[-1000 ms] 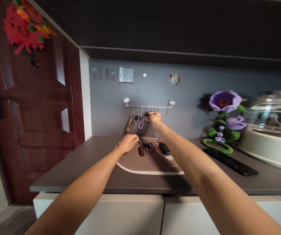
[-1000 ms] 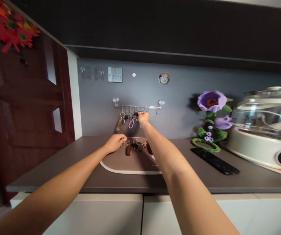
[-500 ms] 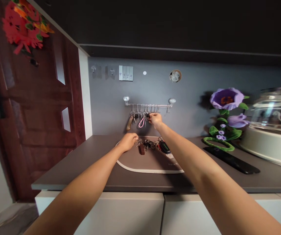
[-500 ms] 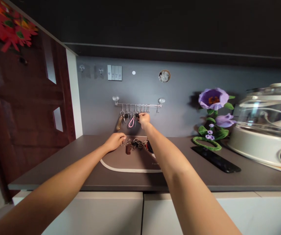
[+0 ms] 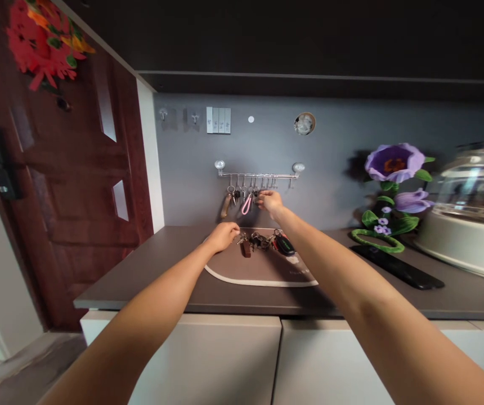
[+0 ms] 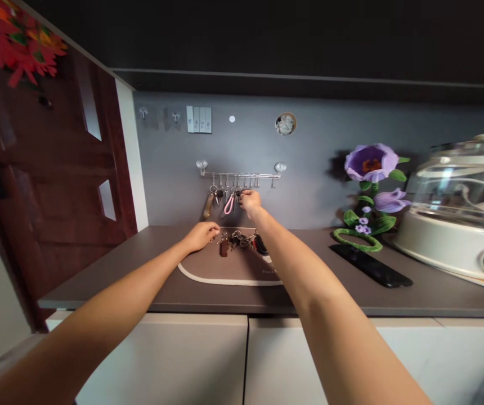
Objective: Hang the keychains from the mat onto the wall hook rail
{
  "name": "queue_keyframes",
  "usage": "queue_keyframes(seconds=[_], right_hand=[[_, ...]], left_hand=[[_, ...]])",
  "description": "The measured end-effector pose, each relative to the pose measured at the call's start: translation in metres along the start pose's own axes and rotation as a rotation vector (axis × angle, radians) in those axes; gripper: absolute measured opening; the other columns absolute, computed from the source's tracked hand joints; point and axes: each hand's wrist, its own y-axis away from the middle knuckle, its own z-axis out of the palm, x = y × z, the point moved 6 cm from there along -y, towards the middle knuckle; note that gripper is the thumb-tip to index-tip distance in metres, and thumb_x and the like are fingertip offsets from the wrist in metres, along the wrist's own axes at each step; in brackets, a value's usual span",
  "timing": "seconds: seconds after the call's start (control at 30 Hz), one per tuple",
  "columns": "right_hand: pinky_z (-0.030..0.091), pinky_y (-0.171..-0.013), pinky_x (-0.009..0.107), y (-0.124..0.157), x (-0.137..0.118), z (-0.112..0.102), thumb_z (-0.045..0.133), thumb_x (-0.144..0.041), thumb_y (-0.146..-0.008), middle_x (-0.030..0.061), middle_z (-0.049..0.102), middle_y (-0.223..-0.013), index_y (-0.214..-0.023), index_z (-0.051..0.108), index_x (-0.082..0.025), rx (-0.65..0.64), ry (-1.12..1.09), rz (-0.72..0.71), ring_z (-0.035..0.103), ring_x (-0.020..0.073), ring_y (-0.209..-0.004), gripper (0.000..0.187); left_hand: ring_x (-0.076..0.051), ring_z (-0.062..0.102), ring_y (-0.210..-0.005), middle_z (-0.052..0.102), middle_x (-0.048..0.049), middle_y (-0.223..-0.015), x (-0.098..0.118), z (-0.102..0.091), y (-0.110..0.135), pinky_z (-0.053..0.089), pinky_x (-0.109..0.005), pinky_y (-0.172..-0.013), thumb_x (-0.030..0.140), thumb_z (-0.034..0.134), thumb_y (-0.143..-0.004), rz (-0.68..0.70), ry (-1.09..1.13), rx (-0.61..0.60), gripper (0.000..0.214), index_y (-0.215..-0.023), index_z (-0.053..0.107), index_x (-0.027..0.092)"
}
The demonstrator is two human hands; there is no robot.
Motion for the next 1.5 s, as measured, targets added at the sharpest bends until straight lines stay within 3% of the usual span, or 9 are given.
queue_keyframes(seconds=[0.2,0.43,0.63,0.87,1.2,1.5], right_hand=[[0.040,-0.046,0.017,0.022,0.000,-0.002,0.048,-0.003,-0.071,-0.0016,0.053,-0.064,-0.077,0.049,-0.015,-0.027,-0.010,0.005,0.044,0.0032,-0.045,0.014],[0.042,-0.054,0.018,0.051,0.019,0.000,0.050,-0.009,-0.071,0.0025,0.060,-0.076,-0.081,0.054,-0.014,-0.105,0.055,-0.048,0.051,0.0058,-0.057,0.012],[0.045,-0.069,0.024,0.066,0.048,-0.005,0.052,-0.016,-0.071,0.0011,0.061,-0.078,-0.087,0.058,-0.016,-0.157,0.292,-0.199,0.054,0.0090,-0.068,0.017],[0.042,-0.079,0.027,0.073,0.046,0.001,0.052,-0.011,-0.072,0.0033,0.064,-0.082,-0.085,0.062,-0.018,-0.286,0.707,-0.419,0.056,0.0132,-0.076,0.017],[0.041,-0.077,0.026,0.075,0.047,0.006,0.052,-0.013,-0.074,0.0039,0.065,-0.083,-0.084,0.063,-0.018,-0.309,0.861,-0.417,0.057,0.0147,-0.077,0.015],[0.041,-0.076,0.025,0.071,0.050,0.006,0.051,-0.012,-0.074,0.0041,0.065,-0.082,-0.084,0.063,-0.018,-0.302,0.864,-0.375,0.057,0.0146,-0.077,0.016]], left_hand=[[-0.014,0.058,-0.074,0.066,-0.0054,-0.084,0.001,0.003,0.000,0.042,-0.023,-0.068,0.024,0.049,-0.077,0.031,-0.006,-0.048,0.022,-0.088,0.064,0.013],[-0.014,0.056,-0.070,0.066,-0.0045,-0.081,0.000,0.008,0.002,0.040,-0.023,-0.064,0.026,0.051,-0.075,0.034,-0.069,-0.112,0.026,-0.093,0.064,0.014],[-0.013,0.054,-0.067,0.065,-0.0043,-0.079,-0.003,0.012,0.001,0.039,-0.022,-0.062,0.027,0.052,-0.074,0.050,-0.114,-0.128,0.026,-0.090,0.066,0.014],[-0.012,0.053,-0.064,0.067,-0.0045,-0.077,-0.008,0.016,0.000,0.036,-0.022,-0.059,0.027,0.052,-0.073,0.063,-0.091,-0.173,0.024,-0.083,0.070,0.014],[-0.012,0.051,-0.063,0.066,-0.0012,-0.067,-0.014,0.016,-0.002,0.034,-0.021,-0.060,0.029,0.052,-0.075,0.060,-0.083,-0.197,0.025,-0.081,0.072,0.015],[-0.013,0.056,-0.068,0.069,-0.0054,-0.079,-0.014,0.009,-0.001,0.038,-0.022,-0.065,0.021,0.051,-0.076,0.019,-0.150,-0.180,0.021,-0.079,0.071,0.015]])
